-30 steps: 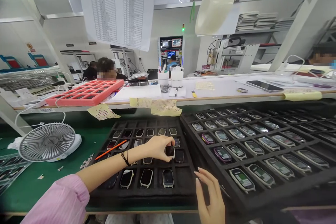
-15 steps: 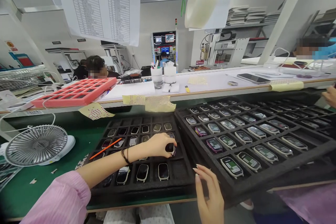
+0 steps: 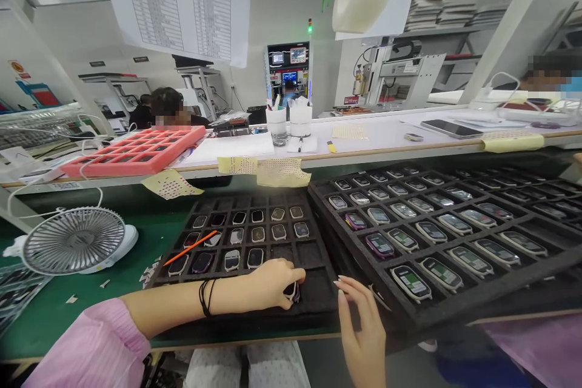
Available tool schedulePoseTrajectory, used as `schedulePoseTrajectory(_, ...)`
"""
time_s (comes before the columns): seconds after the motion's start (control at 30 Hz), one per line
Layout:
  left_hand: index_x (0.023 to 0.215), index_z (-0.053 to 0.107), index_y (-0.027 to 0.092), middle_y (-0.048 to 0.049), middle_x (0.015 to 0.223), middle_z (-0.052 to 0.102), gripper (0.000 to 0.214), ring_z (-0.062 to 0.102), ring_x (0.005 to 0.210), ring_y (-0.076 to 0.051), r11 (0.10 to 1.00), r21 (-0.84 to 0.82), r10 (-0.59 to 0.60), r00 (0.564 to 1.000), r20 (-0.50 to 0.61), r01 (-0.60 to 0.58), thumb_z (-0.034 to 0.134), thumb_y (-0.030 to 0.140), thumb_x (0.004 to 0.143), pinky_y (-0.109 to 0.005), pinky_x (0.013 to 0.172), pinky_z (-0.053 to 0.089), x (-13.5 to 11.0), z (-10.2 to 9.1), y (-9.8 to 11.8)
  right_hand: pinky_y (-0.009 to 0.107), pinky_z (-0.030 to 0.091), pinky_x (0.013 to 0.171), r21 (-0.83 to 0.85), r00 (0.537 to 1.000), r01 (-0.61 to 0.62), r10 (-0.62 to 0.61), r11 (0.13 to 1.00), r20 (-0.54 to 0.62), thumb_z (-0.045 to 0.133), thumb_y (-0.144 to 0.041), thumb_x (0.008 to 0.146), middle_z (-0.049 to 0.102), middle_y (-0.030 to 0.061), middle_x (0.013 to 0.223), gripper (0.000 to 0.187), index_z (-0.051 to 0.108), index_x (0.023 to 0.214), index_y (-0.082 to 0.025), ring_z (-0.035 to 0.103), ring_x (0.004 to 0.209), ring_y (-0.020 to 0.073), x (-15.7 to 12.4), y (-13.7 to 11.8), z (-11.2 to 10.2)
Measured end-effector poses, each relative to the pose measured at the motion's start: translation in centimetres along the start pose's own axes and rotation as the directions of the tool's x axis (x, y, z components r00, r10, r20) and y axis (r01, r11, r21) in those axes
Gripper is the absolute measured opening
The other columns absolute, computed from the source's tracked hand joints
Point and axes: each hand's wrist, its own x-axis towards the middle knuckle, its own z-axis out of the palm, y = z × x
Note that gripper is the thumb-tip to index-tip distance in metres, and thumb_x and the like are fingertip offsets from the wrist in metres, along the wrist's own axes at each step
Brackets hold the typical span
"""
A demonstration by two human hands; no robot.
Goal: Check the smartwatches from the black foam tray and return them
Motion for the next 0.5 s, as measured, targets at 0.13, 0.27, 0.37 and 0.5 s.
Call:
schedulePoseTrajectory(0.13,0.1,0.061,0.019,-0.0046,0.09,0.069,0.036,0.065,0.082,-0.021,0.99,-0.142,-0.009,0.997,-0.076,-0.002,0.072,0.024,0.066,-0.023,0.067,0.047,-1.7,-1.9,-1.2,0.044,0.046,0.08,-0.004,1.0,0.022,-0.022,1.0,0.018,0.046,-0.031,0.09,0.06,0.0109,0.105,0.019,0.061,0.096,-0.022,0.058,0.098,0.0278,0.1,-0.3,0.1)
schedulePoseTrajectory(0.27,0.105,0.06,0.021,-0.0047,0.092,0.069,0.043,0.065,0.082,-0.022,0.993,-0.103,-0.068,0.992,-0.103,0.057,0.072,0.023,0.064,-0.024,0.066,0.047,-4.2,-3.6,-2.5,0.044,0.046,0.079,0.017,1.0,0.018,-0.018,1.0,0.019,0.046,-0.031,0.09,0.06,0.0112,0.104,0.018,0.061,0.094,-0.022,0.058,0.097,0.0279,0.3,-0.9,0.5)
schedulePoseTrajectory(0.37,0.106,0.059,0.02,-0.0068,0.093,0.068,0.045,0.066,0.081,-0.024,0.997,-0.042,-0.072,0.997,-0.037,0.071,0.072,0.021,0.063,-0.025,0.064,0.048,-5.3,-3.0,-3.0,0.045,0.045,0.081,0.031,1.0,0.021,-0.022,0.999,0.011,0.046,-0.032,0.09,0.06,0.0114,0.104,0.019,0.06,0.094,-0.021,0.057,0.098,0.0283,0.3,-1.5,1.0)
schedulePoseTrajectory(0.5,0.106,0.057,0.013,-0.0128,0.092,0.067,0.042,0.065,0.082,-0.026,0.993,0.063,-0.107,0.991,0.083,0.102,0.068,0.015,0.065,-0.028,0.063,0.05,-5.5,-0.8,-2.7,0.043,0.048,0.077,0.031,0.998,-0.019,0.017,0.999,0.056,0.045,-0.034,0.09,0.06,0.0112,0.105,0.021,0.061,0.095,-0.022,0.058,0.096,0.0277,0.1,-2.1,1.6)
